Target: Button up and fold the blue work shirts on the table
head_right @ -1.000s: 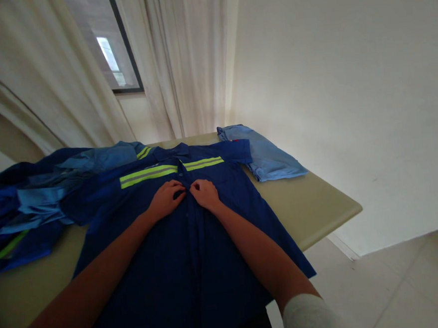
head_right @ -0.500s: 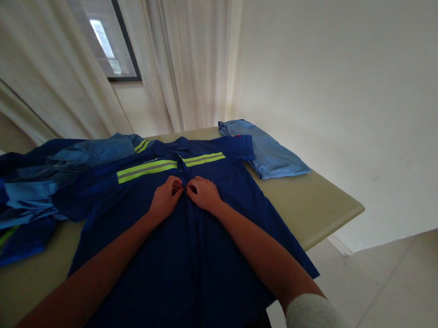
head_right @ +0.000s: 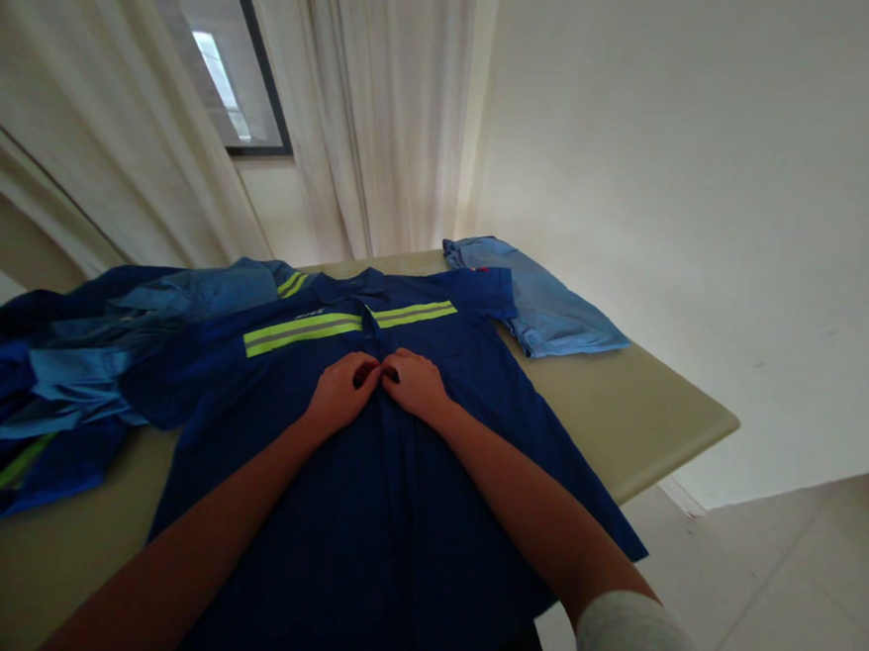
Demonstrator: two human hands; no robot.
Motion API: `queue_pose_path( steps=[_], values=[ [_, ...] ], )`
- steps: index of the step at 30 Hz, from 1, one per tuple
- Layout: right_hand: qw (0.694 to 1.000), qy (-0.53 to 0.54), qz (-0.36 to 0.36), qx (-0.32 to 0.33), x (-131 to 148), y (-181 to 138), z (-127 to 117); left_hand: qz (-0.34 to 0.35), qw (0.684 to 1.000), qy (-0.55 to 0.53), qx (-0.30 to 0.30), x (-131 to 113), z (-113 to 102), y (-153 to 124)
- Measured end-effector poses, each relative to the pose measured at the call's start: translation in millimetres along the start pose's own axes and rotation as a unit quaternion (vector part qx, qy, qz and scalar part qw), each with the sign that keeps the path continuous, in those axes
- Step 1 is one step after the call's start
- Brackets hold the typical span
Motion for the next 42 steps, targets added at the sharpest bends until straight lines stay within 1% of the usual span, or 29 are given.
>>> queue_pose_path(
  steps=[3,7,9,13,18,20,24,27,30,33,37,39,42],
  values=[
    [1.0,0.024,0.004,-0.002,-2,1,0,-0.003,1.0,-0.001,0.004,5,-1,2],
    [0.998,0.066,0.01,0.008,-5,4,1,-0.023,0.998,-0.059,0.009,10,-1,3],
    [0.997,0.072,0.005,0.009,-5,5,2,-0.03,0.997,-0.065,0.007,10,-1,3],
    [0.998,0.065,-0.001,-0.004,-5,4,2,-0.032,0.999,0.028,-0.008,10,-1,2],
    [0.997,0.079,-0.007,-0.025,-4,6,2,-0.014,0.993,0.116,0.002,5,-2,1],
    [0.994,0.103,0.001,-0.03,-5,7,3,0.01,0.985,0.172,0.004,-2,-3,-1],
    [0.989,0.139,0.033,-0.031,-11,12,7,0.048,0.954,0.296,0.01,-21,-4,-4],
    [0.986,0.151,0.058,-0.034,-15,15,10,0.063,0.942,0.329,0.012,-30,-5,-6],
    [0.979,0.183,0.085,-0.035,-18,16,10,0.072,0.942,0.327,0.013,-33,-4,-6],
    [0.973,0.213,0.087,-0.033,-18,16,10,0.061,0.95,0.307,0.014,-27,-4,-5],
    [0.979,0.186,0.046,-0.071,-14,12,8,0.042,0.964,0.263,0.017,-12,-2,-1],
    [0.981,0.172,0.018,-0.091,-12,10,8,0.046,0.969,0.242,0.022,-6,-1,1],
    [0.982,0.161,-0.015,-0.092,-6,7,4,0.064,0.974,0.213,0.035,-2,0,4]
  ],
)
Point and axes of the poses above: each hand's wrist, its own y-axis towards the middle knuckle, its own z-axis out of the palm, x = y × z, the point moved 4 cm from there along y, towards the middle knuckle, and after that the axes turned 5 degrees about -z, right-handed, at the moved point
